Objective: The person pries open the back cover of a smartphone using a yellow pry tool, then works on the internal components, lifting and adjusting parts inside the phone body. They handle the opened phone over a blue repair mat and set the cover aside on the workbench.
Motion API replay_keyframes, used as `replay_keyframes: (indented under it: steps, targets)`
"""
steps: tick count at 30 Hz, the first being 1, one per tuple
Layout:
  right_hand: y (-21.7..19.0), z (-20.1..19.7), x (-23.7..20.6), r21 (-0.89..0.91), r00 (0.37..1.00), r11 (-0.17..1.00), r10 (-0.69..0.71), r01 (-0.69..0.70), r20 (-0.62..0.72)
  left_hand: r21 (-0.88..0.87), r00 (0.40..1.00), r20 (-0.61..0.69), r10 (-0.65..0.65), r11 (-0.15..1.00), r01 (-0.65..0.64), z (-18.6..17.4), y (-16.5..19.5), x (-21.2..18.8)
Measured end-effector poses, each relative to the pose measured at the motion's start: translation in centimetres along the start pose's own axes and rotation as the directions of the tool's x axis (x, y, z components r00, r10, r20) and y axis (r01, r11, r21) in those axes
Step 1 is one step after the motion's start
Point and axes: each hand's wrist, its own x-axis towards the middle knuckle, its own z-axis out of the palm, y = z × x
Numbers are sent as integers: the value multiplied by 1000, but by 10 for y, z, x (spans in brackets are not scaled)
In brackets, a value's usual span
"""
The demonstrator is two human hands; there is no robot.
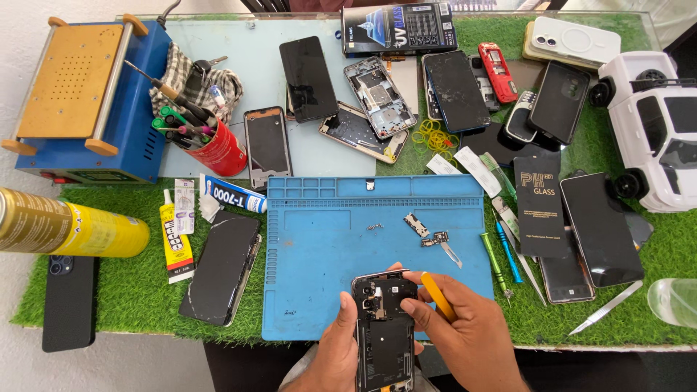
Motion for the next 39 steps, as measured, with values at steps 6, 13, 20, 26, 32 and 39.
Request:
replay_keyframes:
  steps: [6, 13, 20, 26, 32, 39]
  targets:
    - [13, -2, -4, -64, 988, 988, -145, 142, -56, 113, 995, -85, 44, 993, -34, 7, 0, 3]
    - [27, -8, 0, -19, 996, 996, -87, 87, -26, 145, 993, -118, 3, 989, 14, -3, -3, 2]
    - [18, -14, 5, -264, 606, 547, -745, 795, 280, 101, 978, -208, -3, 995, 24, -48, -15, 7]
    - [16, -9, 10, -544, 961, 797, -166, 262, 220, -39, 984, -166, -70, 997, 64, -70, -17, 23]
    - [25, -8, 21, -673, 969, 700, -129, 240, 212, -87, 975, -210, -72, 995, 55, -84, -16, 25]
    - [34, -11, 31, -470, 895, 766, -326, 439, 305, -121, 963, -261, -68, 992, 37, -89, -9, 21]
